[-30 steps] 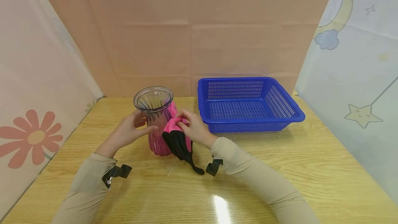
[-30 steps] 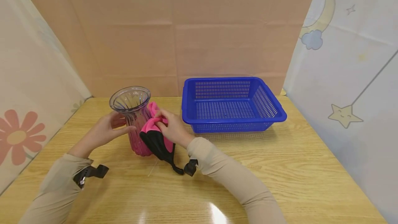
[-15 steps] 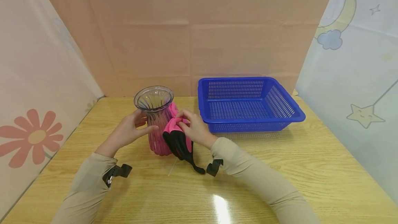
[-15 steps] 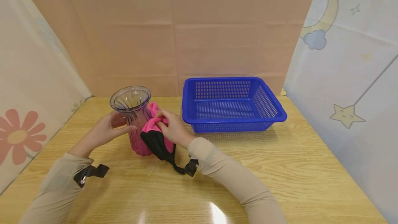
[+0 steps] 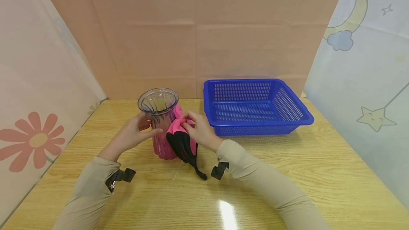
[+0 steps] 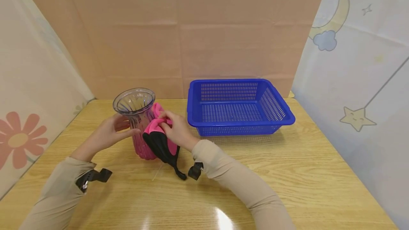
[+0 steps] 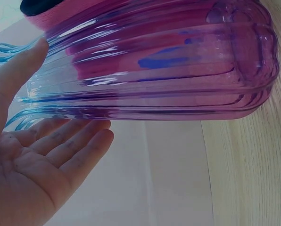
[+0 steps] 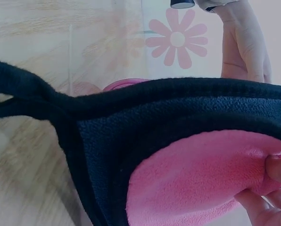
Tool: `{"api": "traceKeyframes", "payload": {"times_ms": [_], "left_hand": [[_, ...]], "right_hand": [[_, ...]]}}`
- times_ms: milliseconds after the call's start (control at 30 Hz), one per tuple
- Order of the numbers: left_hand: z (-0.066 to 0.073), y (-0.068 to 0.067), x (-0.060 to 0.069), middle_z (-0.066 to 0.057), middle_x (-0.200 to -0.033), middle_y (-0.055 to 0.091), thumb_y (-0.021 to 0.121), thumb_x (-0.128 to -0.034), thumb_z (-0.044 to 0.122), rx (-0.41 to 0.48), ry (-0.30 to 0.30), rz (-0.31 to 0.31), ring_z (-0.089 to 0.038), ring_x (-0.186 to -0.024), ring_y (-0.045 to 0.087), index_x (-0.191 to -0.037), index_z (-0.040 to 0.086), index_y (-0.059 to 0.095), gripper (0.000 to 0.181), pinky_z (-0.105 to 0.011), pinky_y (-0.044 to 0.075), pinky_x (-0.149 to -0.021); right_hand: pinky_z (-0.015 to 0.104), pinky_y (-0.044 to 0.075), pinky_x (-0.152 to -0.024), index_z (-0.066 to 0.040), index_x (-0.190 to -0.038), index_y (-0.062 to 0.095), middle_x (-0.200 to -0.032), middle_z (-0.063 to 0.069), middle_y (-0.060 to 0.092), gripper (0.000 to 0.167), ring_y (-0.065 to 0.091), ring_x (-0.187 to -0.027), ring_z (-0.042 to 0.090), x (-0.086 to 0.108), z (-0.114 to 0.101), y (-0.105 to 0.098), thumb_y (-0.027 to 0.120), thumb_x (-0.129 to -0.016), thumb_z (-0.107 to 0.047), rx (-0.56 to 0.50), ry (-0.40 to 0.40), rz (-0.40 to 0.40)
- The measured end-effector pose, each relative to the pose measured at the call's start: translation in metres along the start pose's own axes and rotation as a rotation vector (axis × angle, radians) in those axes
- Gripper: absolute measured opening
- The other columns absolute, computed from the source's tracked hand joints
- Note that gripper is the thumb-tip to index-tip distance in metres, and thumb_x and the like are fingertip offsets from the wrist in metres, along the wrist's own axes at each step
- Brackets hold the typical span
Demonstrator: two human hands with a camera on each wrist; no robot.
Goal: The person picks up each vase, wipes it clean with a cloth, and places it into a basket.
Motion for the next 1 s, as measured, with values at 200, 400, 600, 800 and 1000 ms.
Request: {"api": "traceKeyframes", "payload": {"times_ms": [200, 400, 600, 800, 1000], "left_hand": [[-0.002, 0.0, 0.0, -0.031, -0.134, 0.048, 0.067, -0.0863, 0.029, -0.013, -0.01, -0.002, -0.046, -0.118, 0.052, -0.143, 0.0, 0.03, 0.073, -0.054, 0.047, -0.097], [-0.003, 0.0, -0.002, -0.03, -0.133, 0.049, 0.068, -0.0858, 0.027, -0.011, -0.003, 0.002, -0.046, -0.118, 0.053, -0.141, -0.002, 0.032, 0.072, -0.053, 0.047, -0.097], [-0.003, 0.0, -0.002, -0.031, -0.132, 0.049, 0.068, -0.086, 0.022, -0.02, 0.017, 0.005, -0.047, -0.117, 0.053, -0.141, -0.002, 0.032, 0.07, -0.054, 0.046, -0.096], [-0.003, 0.0, -0.002, -0.031, -0.132, 0.05, 0.068, -0.0859, 0.022, -0.021, 0.02, 0.009, -0.047, -0.116, 0.053, -0.14, -0.002, 0.033, 0.069, -0.054, 0.047, -0.096], [-0.003, 0.0, -0.002, -0.031, -0.131, 0.05, 0.068, -0.0856, 0.02, -0.027, 0.017, 0.011, -0.047, -0.116, 0.054, -0.139, -0.004, 0.033, 0.068, -0.053, 0.047, -0.096]], "right_hand": [[0.03, 0.057, -0.083, 0.002, -0.09, 0.06, -0.097, 0.018, 0.069, 0.005, 0.066, -0.101, 0.028, -0.004, -0.005, -0.002, 0.06, -0.086, 0.004, 0.007, -0.002, 0.014], [0.032, 0.057, -0.084, 0.003, -0.093, 0.06, -0.099, 0.019, 0.069, 0.007, 0.067, -0.1, 0.028, -0.008, -0.012, -0.004, 0.059, -0.086, 0.004, -0.015, -0.012, 0.024], [0.03, 0.057, -0.083, 0.004, -0.093, 0.059, -0.099, 0.021, 0.069, 0.007, 0.068, -0.097, 0.029, -0.011, -0.016, -0.006, 0.059, -0.086, 0.006, -0.052, -0.011, 0.043], [0.03, 0.057, -0.083, 0.005, -0.094, 0.058, -0.098, 0.022, 0.068, 0.008, 0.067, -0.095, 0.03, -0.013, -0.017, -0.006, 0.058, -0.086, 0.007, -0.102, 0.012, 0.064], [0.031, 0.057, -0.084, 0.005, -0.096, 0.058, -0.099, 0.022, 0.067, 0.009, 0.067, -0.096, 0.03, -0.014, -0.019, -0.01, 0.057, -0.087, 0.007, -0.142, 0.033, 0.085]]}}
Point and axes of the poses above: each hand's wrist, its own x-axis away from the middle knuckle, its own y-axis out of the palm, z = x × y, the point moved 5 cm from there along -x, towards the middle knuckle
